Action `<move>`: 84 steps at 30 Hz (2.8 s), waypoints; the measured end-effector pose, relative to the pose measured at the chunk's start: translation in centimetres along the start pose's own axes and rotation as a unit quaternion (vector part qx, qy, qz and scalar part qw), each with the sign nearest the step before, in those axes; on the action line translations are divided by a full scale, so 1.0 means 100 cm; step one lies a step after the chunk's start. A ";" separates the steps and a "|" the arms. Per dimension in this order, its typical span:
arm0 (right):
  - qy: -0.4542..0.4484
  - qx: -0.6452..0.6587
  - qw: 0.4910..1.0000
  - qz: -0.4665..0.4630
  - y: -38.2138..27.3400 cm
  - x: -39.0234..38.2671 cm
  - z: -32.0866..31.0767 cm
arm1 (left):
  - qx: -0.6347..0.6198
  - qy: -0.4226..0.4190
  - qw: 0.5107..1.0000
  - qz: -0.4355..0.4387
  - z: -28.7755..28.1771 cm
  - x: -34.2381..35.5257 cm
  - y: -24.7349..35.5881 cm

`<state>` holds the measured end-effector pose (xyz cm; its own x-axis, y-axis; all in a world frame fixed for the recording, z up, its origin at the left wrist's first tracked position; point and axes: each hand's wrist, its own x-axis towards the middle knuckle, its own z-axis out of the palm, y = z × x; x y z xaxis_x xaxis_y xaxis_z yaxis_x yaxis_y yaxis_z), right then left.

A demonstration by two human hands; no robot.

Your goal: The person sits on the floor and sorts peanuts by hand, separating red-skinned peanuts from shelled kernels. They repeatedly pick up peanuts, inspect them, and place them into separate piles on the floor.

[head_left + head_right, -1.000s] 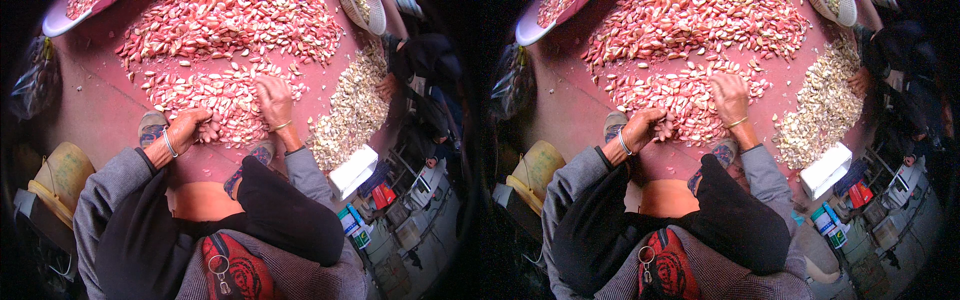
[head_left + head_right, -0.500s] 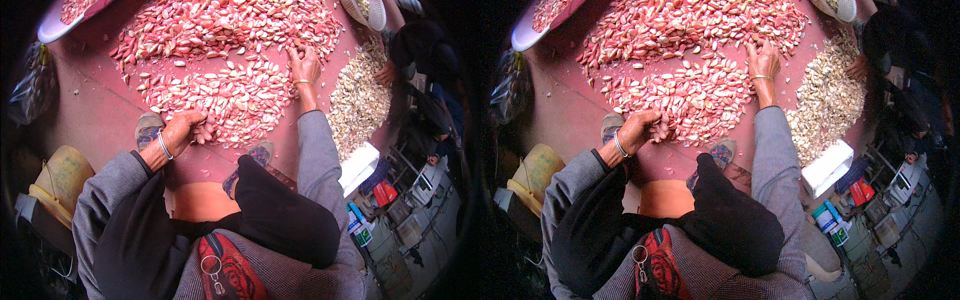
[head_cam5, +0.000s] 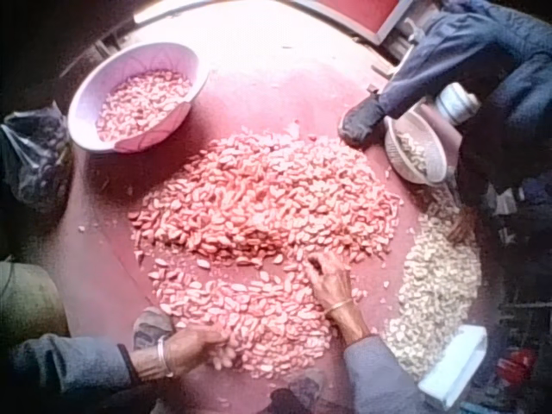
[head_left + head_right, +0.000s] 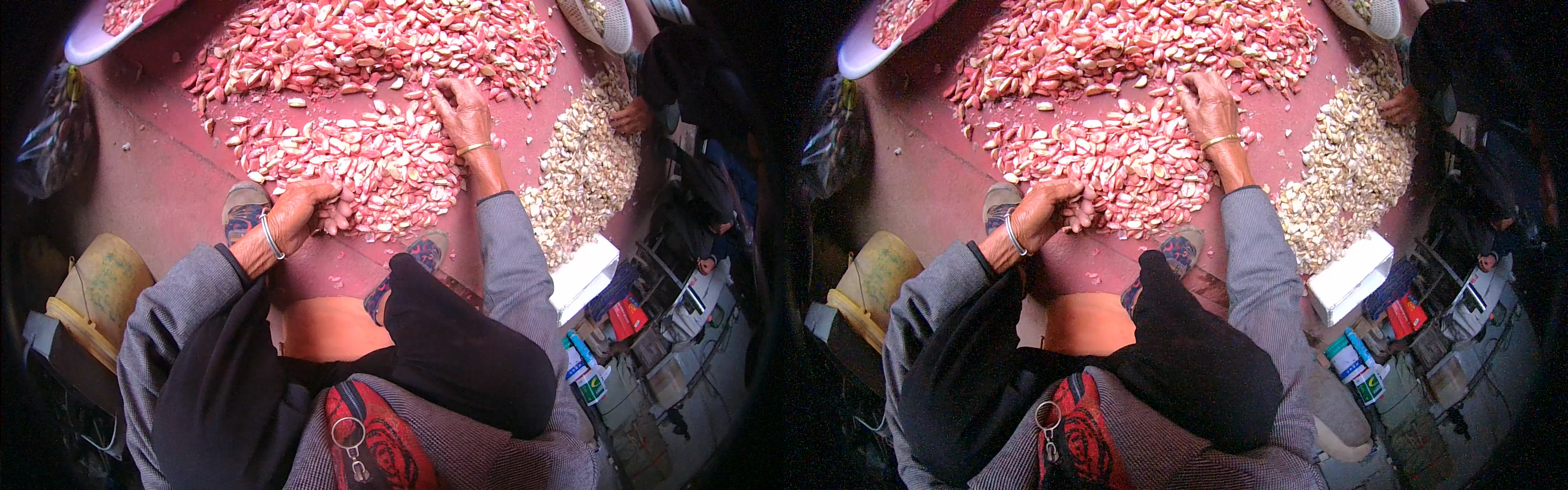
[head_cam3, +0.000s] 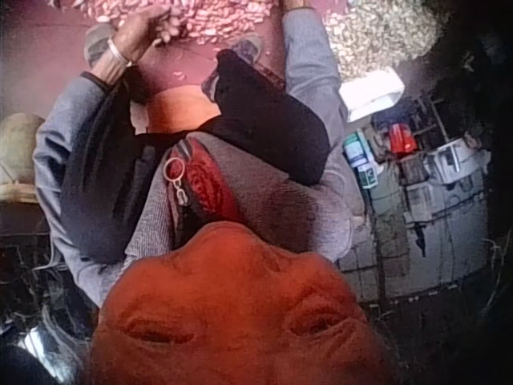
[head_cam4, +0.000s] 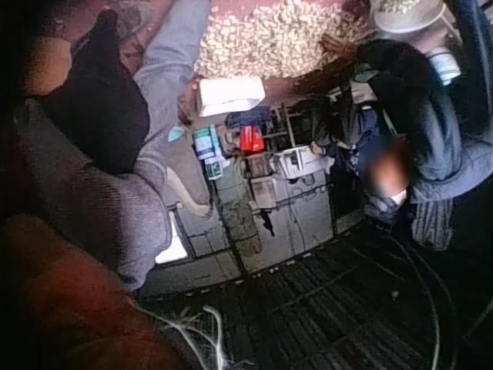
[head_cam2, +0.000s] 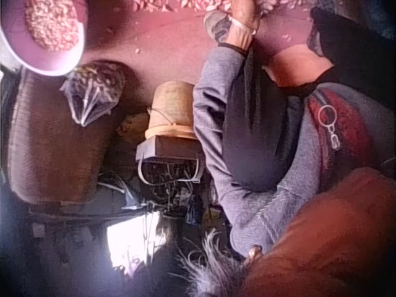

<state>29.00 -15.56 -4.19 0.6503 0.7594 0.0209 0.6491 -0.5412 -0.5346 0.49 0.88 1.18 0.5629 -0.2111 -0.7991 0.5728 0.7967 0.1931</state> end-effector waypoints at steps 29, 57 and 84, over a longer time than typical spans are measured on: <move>-0.114 0.301 0.943 0.083 -0.116 -0.034 -0.026 | -0.095 -0.062 0.993 0.037 0.002 0.000 0.012; 0.093 0.178 0.966 0.163 -0.017 -0.013 -0.012 | -0.071 -0.083 0.994 -0.007 -0.007 0.001 0.006; 0.020 -0.043 0.995 -0.091 -0.049 0.013 0.021 | 0.004 -0.058 0.998 -0.021 -0.013 -0.004 0.000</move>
<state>25.87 -11.19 -3.29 0.5336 0.8332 0.1453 0.7876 -0.4269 -0.4443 -0.46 1.71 0.75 0.6036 -0.3092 -0.7349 0.6014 0.7817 0.1651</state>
